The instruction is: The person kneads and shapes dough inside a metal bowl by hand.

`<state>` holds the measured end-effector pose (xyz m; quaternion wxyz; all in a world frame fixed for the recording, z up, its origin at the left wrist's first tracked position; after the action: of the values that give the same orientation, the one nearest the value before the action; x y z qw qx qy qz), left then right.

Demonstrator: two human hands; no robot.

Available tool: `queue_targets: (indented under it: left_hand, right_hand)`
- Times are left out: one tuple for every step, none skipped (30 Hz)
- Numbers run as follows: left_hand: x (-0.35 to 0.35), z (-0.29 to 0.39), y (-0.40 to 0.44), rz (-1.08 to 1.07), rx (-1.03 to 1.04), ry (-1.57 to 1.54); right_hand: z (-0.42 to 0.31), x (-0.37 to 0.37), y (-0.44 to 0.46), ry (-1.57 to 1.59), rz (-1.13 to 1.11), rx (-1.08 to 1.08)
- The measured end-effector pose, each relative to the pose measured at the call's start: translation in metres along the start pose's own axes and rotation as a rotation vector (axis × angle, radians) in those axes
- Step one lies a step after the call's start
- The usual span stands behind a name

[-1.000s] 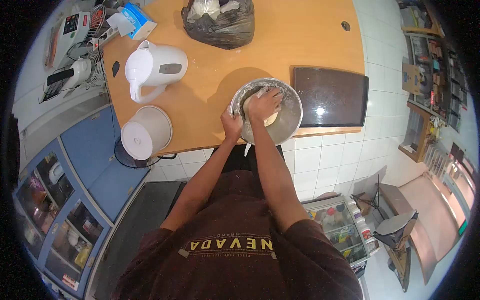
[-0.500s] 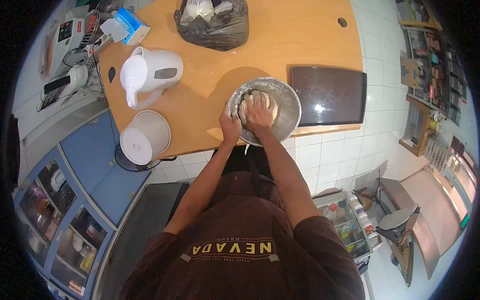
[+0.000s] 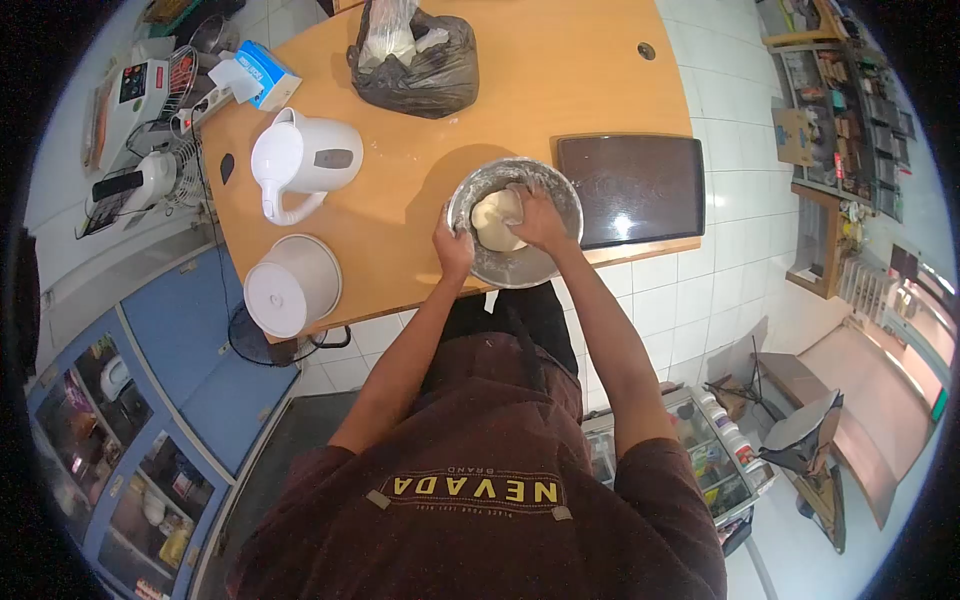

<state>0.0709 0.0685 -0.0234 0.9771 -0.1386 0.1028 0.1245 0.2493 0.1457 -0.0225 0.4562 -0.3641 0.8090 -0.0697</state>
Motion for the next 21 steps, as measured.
queue_targets:
  left_hand:
    - [-0.002, 0.001, 0.002, -0.003, -0.001, 0.008]
    - [-0.003, 0.002, 0.003, -0.031, 0.003, -0.001]
    - [-0.005, 0.003, 0.005, -0.059, 0.007, -0.008]
    - [-0.007, 0.004, 0.006, -0.087, 0.013, -0.014]
    - [-0.009, 0.005, 0.008, -0.099, -0.019, -0.024]
    - [-0.009, 0.003, 0.007, -0.11, -0.052, -0.035]
    - [-0.008, 0.001, 0.007, -0.121, -0.087, -0.048]
    - [-0.007, -0.001, 0.007, -0.117, -0.07, -0.036]
    - [-0.005, -0.005, 0.008, -0.114, -0.055, -0.023]
    - [-0.004, -0.009, 0.008, -0.111, -0.04, -0.011]
    - [-0.003, -0.013, 0.008, -0.122, -0.041, -0.019]
    - [-0.005, -0.01, 0.008, -0.133, -0.041, -0.026]
    - [-0.007, -0.007, 0.009, -0.143, -0.04, -0.032]
    - [-0.009, -0.003, 0.009, -0.139, -0.052, -0.014]
    - [-0.011, 0.001, 0.008, -0.136, -0.067, 0.004]
    - [-0.013, 0.006, 0.008, -0.132, -0.081, 0.021]
    - [-0.014, 0.011, 0.01, -0.165, -0.062, -0.005]
    - [-0.016, 0.016, 0.01, -0.2, -0.044, -0.03]
    - [-0.015, 0.016, 0.008, -0.236, -0.029, -0.054]
    - [-0.014, 0.017, 0.007, -0.218, -0.02, -0.054]
    - [-0.012, 0.013, 0.007, -0.2, -0.008, -0.053]
  right_hand:
    - [0.002, 0.001, 0.0, -0.03, -0.04, 0.025]
    - [0.003, 0.003, 0.0, -0.058, -0.08, 0.05]
    - [0.001, 0.002, 0.0, -0.084, -0.12, 0.074]
    - [0.0, 0.0, 0.001, -0.007, -0.207, 0.049]
    - [-0.002, -0.003, 0.0, 0.015, -0.187, 0.04]
    - [-0.008, -0.004, -0.006, 0.037, -0.169, 0.032]
    - [-0.013, -0.006, -0.011, 0.058, -0.153, 0.024]
    - [-0.016, -0.005, -0.013, 0.092, -0.143, -0.034]
    - [-0.02, -0.005, -0.017, 0.194, -0.158, 0.045]
    - [-0.025, -0.004, -0.022, 0.295, -0.173, 0.123]
    - [-0.029, -0.005, -0.025, 0.396, -0.187, 0.201]
    - [-0.026, -0.005, -0.025, 0.385, -0.177, 0.141]
    - [-0.024, -0.004, -0.025, 0.374, -0.166, 0.08]
    - [-0.021, -0.004, -0.025, 0.364, -0.155, 0.018]
    - [-0.024, -0.007, -0.027, 0.247, -0.136, 0.015]
    - [-0.026, -0.01, -0.03, 0.129, -0.117, 0.011]
    - [-0.029, -0.012, -0.033, 0.012, -0.097, 0.007]
    - [-0.038, -0.017, -0.039, -0.097, -0.025, 0.062]
    - [-0.054, -0.022, -0.048, -0.206, 0.045, 0.119]
    - [-0.063, -0.025, -0.055, -0.314, 0.116, 0.174]
    - [-0.065, -0.022, -0.059, -0.316, 0.072, 0.136]
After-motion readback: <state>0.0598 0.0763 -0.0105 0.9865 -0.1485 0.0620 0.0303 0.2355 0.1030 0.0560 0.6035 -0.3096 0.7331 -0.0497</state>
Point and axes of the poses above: each hand's wrist, its own y-axis towards the middle knuckle, its own x-axis out of the palm, z = x × y, the point moved 2 cm from there along y, towards the middle knuckle, and after that the axes turned 12 degrees about -z, right-handed, at the moved point
